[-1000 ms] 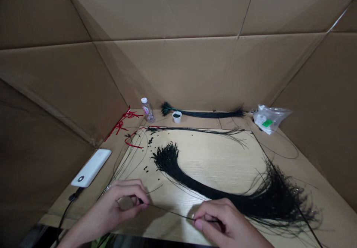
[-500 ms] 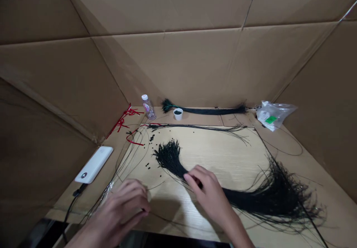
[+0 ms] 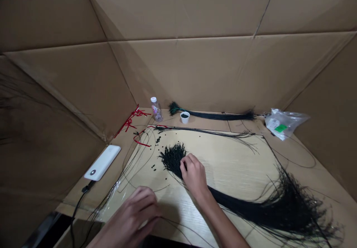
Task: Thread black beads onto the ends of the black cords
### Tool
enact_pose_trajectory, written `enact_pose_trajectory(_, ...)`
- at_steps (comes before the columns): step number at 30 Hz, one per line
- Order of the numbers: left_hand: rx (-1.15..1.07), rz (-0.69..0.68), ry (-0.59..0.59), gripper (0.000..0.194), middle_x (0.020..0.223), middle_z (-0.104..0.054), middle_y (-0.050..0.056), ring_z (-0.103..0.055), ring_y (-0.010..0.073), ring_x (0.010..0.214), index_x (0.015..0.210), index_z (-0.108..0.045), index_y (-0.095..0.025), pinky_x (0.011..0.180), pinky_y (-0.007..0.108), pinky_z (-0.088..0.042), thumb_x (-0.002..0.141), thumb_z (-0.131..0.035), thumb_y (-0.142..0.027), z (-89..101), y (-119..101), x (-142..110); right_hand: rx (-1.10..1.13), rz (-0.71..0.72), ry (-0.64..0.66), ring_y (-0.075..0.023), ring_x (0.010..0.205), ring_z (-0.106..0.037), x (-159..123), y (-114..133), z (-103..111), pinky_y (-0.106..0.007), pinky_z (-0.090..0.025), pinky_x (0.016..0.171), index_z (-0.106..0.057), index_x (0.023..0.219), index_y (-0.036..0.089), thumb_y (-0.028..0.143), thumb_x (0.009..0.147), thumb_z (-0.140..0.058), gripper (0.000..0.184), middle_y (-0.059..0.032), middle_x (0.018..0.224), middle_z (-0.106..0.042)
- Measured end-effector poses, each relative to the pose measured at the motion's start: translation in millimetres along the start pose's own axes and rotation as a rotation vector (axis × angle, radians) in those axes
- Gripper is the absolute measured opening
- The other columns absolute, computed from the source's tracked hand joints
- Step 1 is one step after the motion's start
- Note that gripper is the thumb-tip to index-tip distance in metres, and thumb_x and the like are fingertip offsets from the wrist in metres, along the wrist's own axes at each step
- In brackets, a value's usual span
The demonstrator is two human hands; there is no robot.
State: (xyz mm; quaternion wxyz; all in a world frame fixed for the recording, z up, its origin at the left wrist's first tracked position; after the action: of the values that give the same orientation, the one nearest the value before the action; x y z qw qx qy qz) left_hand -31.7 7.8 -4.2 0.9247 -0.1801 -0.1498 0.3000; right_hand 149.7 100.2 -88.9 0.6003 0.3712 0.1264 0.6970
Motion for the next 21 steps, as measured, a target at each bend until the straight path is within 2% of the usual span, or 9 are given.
enact_pose_trajectory(5,-0.016,-0.037,-0.075,0.013,0.094,-0.067,0.001,-0.057,0.0218,0.092,0.101,-0.063,-0.020,0.083,0.036,-0.041,0.107,-0.067,-0.009,9.0,1,11,0.064,-0.010,-0.126,-0.0288,0.098,-0.069,-5,3,19,-0.040,-0.053,0.090,-0.070,0.100,0.023,0.021,0.112,-0.052,0.021,-0.0083,0.099,-0.074)
enact_pose_trajectory(9,-0.034,-0.047,-0.098,0.013,0.093,-0.067,0.001,-0.056,0.0215,0.092,0.102,-0.064,-0.019,0.083,0.035,-0.041,0.109,-0.065,-0.008,12.6,-1,19,0.102,-0.042,-0.183,-0.0253,0.084,-0.069,-8,0,28,-0.035,-0.052,0.078,-0.069,0.100,0.023,0.028,0.113,-0.052,0.022,-0.0069,0.094,-0.074)
enact_pose_trajectory(13,-0.057,-0.061,-0.112,0.014,0.091,-0.067,0.001,-0.057,0.0208,0.091,0.100,-0.063,-0.019,0.085,0.035,-0.041,0.111,-0.062,-0.010,14.0,-6,24,0.146,-0.094,-0.222,-0.0191,0.061,-0.064,-10,-3,28,-0.029,-0.048,0.061,-0.063,0.102,0.023,0.032,0.115,-0.051,0.019,-0.0001,0.078,-0.072)
enact_pose_trajectory(15,-0.044,-0.074,-0.124,0.016,0.089,-0.066,0.001,-0.057,0.0206,0.089,0.098,-0.063,-0.019,0.084,0.035,-0.041,0.113,-0.059,-0.013,15.3,-7,29,0.160,-0.101,-0.224,-0.0181,0.057,-0.064,-10,-2,29,-0.028,-0.047,0.058,-0.061,0.103,0.024,0.032,0.116,-0.049,0.019,0.0016,0.075,-0.072)
enact_pose_trajectory(18,0.015,-0.114,-0.141,0.021,0.087,-0.066,0.001,-0.057,0.0202,0.086,0.096,-0.064,-0.018,0.084,0.037,-0.040,0.115,-0.056,-0.014,16.7,-5,37,0.124,-0.091,-0.244,-0.0232,0.073,-0.071,-12,0,35,-0.032,-0.050,0.069,-0.064,0.104,0.023,0.033,0.115,-0.048,0.022,-0.0047,0.087,-0.076)
enact_pose_trajectory(21,0.081,-0.164,-0.175,0.022,0.087,-0.068,0.000,-0.057,0.0201,0.084,0.098,-0.066,-0.018,0.084,0.038,-0.039,0.116,-0.054,-0.015,17.8,-3,44,0.066,-0.105,-0.291,-0.0298,0.088,-0.071,-14,-1,43,-0.037,-0.047,0.079,-0.069,0.102,0.022,0.032,0.112,-0.049,0.025,-0.0121,0.099,-0.077)
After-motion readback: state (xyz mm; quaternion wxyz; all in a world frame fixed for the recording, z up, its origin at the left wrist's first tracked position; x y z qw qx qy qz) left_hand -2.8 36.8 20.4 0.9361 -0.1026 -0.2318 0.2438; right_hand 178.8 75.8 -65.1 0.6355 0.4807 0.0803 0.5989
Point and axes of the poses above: each hand's wrist, its own x-axis towards the middle knuckle, its own z-axis out of the back of the hand, y = z × x, the point moved 8 cm from there along x, towards the middle knuckle
